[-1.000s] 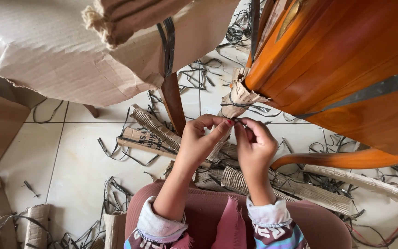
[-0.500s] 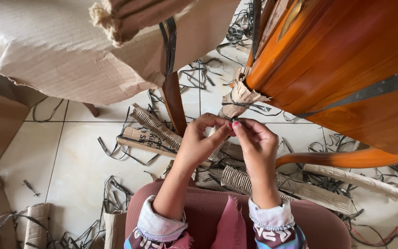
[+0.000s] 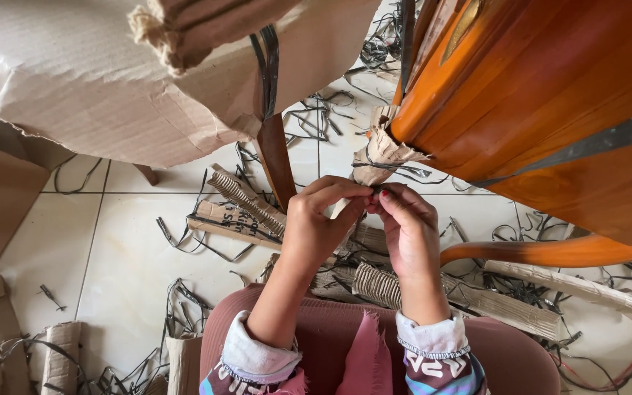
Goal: Wrapping a wooden chair leg with corrugated cardboard and securing it with plastic ties for protection.
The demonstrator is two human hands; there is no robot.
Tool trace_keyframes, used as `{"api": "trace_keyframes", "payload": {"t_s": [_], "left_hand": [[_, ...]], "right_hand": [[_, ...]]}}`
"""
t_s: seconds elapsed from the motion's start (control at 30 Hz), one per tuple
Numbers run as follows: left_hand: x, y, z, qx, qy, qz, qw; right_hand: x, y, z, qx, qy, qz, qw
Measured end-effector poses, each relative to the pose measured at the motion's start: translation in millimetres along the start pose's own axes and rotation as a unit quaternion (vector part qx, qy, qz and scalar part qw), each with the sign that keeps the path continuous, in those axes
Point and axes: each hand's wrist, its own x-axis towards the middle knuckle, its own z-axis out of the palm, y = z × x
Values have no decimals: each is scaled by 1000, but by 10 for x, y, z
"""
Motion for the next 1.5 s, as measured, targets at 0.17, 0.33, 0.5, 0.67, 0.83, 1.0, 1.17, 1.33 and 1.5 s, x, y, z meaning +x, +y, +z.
{"api": "trace_keyframes", "payload": {"t_s": [0.17,0.33,0.5,0.67,0.83,1.0,1.17,1.33,1.5], "left_hand": [[-8,-12,7,0,-3,40,999],[11,-13,-7,0,-9,71,997],[0,-82,3,-33,-10,54,998],[-14,-109,12,-17,-1,70,997],[-32,-186,18,29,-22,85,996],[-46,-482,-77,-67,11,-15,998],[-42,-511,-85,-132,-1,-72,989],[-27,-550,-96,-140,-10,-90,986],[-51,-628,-123,-137,-34,-92,986]], "right_hand": [[28,25,-58,-9,-17,-11,1000],[60,-18,-96,15,-43,34,998],[128,149,-284,28,-41,74,996],[67,30,-114,-14,-60,47,997],[-48,-130,75,-105,-73,-2,992],[-9,-154,-128,-147,20,-28,989],[73,-30,-330,2,55,0,998],[130,-32,-428,131,48,26,990],[114,0,-531,135,32,61,989]]}}
